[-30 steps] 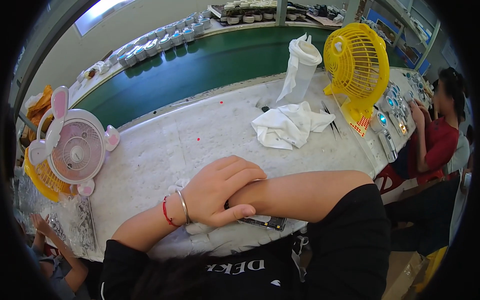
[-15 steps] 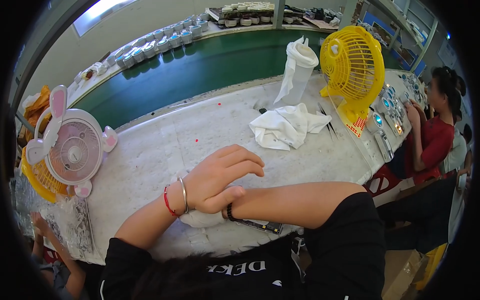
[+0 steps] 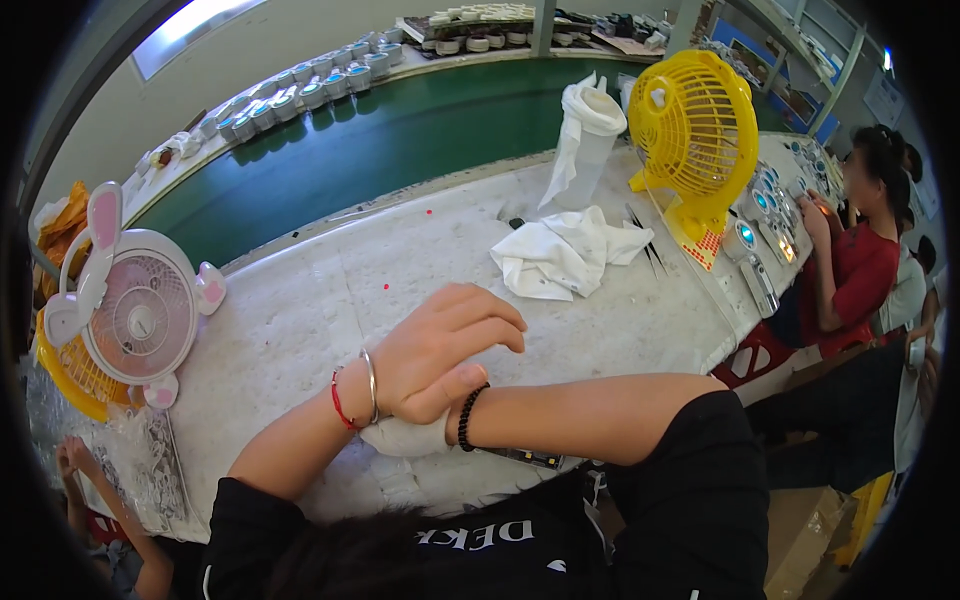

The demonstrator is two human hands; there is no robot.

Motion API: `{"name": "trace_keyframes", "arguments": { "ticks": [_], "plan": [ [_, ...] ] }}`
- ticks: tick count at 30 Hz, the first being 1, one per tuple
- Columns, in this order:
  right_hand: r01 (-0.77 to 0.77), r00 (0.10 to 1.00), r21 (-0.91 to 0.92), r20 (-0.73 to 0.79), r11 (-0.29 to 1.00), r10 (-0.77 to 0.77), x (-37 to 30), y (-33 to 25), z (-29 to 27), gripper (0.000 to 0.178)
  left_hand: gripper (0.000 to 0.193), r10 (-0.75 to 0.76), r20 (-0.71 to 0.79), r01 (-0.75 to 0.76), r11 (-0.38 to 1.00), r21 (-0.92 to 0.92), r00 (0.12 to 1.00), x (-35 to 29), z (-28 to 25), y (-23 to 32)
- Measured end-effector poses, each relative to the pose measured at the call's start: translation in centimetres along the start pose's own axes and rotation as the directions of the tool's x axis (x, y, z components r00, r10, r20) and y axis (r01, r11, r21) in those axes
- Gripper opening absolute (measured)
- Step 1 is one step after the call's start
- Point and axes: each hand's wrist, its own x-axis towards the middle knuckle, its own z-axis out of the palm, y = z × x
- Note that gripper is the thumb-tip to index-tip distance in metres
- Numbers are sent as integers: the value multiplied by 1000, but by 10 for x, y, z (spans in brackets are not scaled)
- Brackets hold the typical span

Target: The person tests handheld fans by pressing their power buttons, turns them over in hand, and places them onto the conveyor belt.

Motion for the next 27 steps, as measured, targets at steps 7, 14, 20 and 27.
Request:
{"name": "trace_keyframes", "arguments": {
  "ticks": [7, 14, 20, 27],
  "plan": [
    [-27, 1000, 48, 4, 999, 26, -8, 7, 9, 26, 34, 12, -8, -11, 999, 41, 1000, 4, -3, -2],
    [-20, 1000, 67, -8, 998, 21, -19, 7, 10, 27, 32, -28, 47, 26, 999, 47, 998, 6, -2, 2],
    [36, 999, 71, -2, 997, -36, -28, -9, 9, 28, 27, 3, -48, 9, 972, 236, 999, 8, -1, 2],
    [-229, 955, 63, -176, 971, 237, -71, -39, -39, 43, 23, -199, -405, 309, 924, 227, 893, -49, -26, 44]
  ]
}}
